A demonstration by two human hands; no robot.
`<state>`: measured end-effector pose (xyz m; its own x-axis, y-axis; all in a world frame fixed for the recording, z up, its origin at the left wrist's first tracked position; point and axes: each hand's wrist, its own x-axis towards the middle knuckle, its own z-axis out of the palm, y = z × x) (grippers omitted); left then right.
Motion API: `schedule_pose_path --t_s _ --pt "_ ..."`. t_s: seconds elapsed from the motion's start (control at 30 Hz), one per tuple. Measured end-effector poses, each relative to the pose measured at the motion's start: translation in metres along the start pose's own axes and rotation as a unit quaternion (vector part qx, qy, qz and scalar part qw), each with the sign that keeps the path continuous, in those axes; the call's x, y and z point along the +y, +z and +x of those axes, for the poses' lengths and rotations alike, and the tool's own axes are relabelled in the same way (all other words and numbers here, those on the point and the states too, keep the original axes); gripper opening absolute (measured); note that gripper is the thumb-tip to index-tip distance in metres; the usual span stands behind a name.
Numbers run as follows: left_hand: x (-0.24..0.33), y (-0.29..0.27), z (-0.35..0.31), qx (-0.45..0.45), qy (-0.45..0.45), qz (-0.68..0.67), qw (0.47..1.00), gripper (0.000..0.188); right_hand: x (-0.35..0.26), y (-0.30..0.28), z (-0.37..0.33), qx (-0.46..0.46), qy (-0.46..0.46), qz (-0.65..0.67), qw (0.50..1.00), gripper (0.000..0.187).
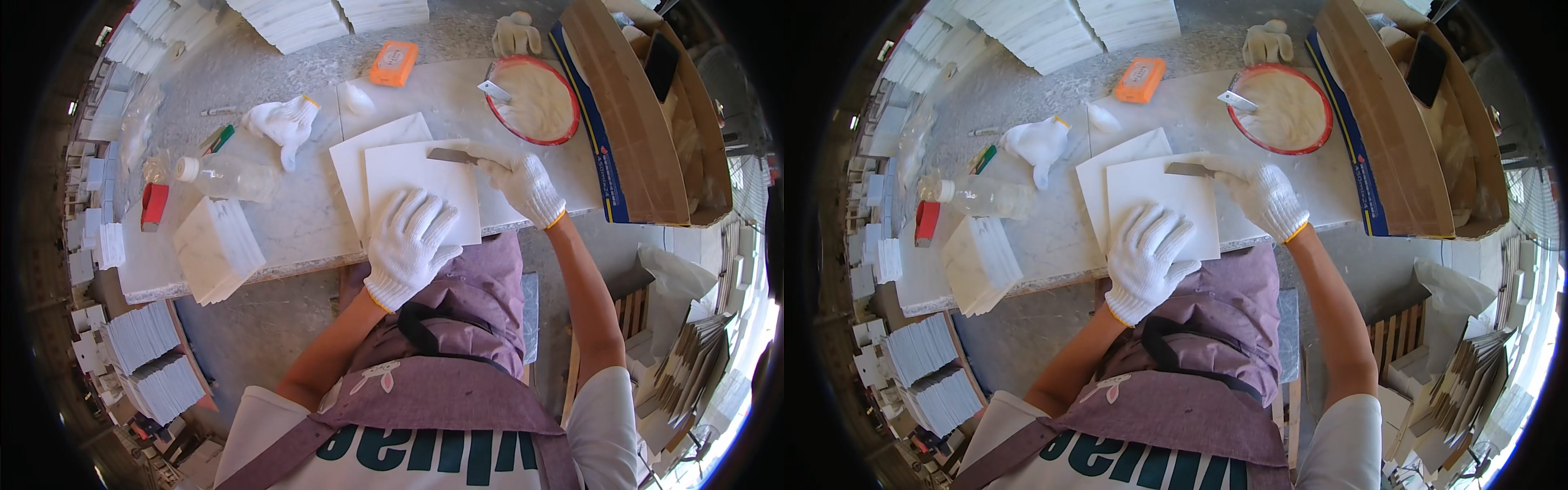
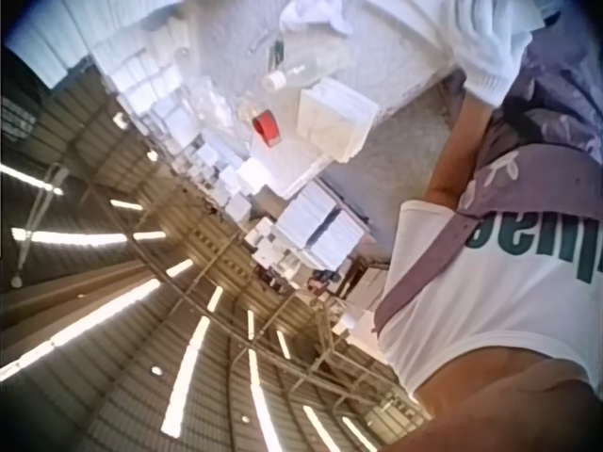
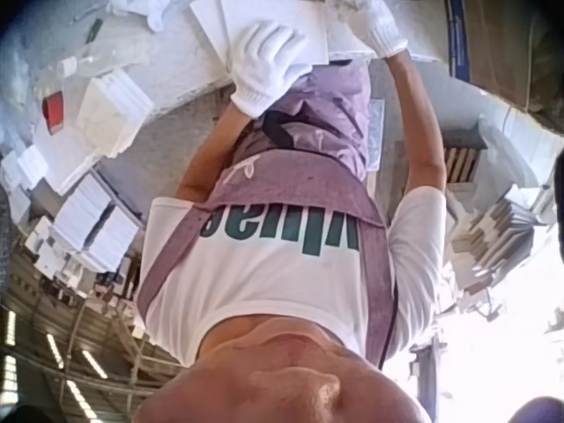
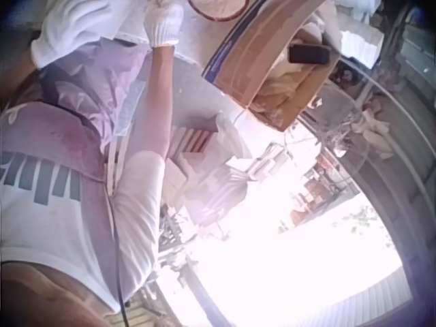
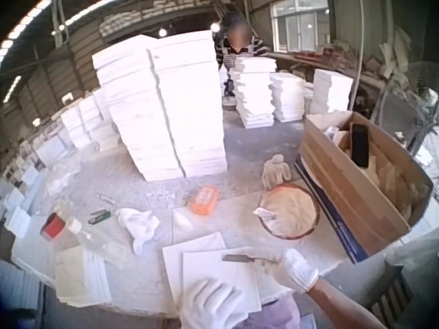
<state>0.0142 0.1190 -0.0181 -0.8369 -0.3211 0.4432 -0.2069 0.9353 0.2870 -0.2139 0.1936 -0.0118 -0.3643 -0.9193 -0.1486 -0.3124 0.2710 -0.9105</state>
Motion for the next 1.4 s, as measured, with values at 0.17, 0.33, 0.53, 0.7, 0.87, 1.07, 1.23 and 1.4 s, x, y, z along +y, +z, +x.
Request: schedule_pose_path --t_s 0.17,0.33,0.53,0.7,0.87,1.07,1.23,1.4 --pt "0.000 0.002 -0.003 -0.003 -0.009 -0.011 1.000 0.061 -0.003 0.009 -0.005 0.029 -0.142 -0.132 0.981 0.034" --pt "-0.001 0.002 -0.004 -0.003 -0.004 -0.014 1.000 0.060 -0.010 0.009 -0.014 0.007 -0.111 -0.118 0.987 0.035" --pt "0.001 0.002 -0.002 0.006 0.002 0.001 1.000 0.059 -0.009 0.006 -0.010 -0.010 -0.115 -0.120 0.986 0.031" --pt "-0.001 0.001 -0.003 -0.003 0.003 -0.003 1.000 0.060 0.001 0.001 -0.007 -0.035 -0.101 -0.067 0.992 0.029" --pt "-0.001 0.000 -0.002 0.002 0.006 0.002 1.000 0.060 -0.008 0.006 0.001 0.050 -0.051 -0.065 0.995 0.031" --pt "0.000 0.002 -0.003 -0.007 -0.004 0.005 1.000 0.059 0.001 0.017 -0.021 0.066 -0.120 -0.149 0.979 0.031" --pt "-0.001 0.001 -0.002 0.003 0.001 0.007 1.000 0.058 0.003 0.015 -0.008 0.095 -0.063 -0.090 0.989 0.032" --pt "0.001 0.001 -0.001 -0.009 -0.004 0.002 1.000 0.058 0.009 0.019 -0.019 0.102 -0.114 -0.119 0.981 0.032"
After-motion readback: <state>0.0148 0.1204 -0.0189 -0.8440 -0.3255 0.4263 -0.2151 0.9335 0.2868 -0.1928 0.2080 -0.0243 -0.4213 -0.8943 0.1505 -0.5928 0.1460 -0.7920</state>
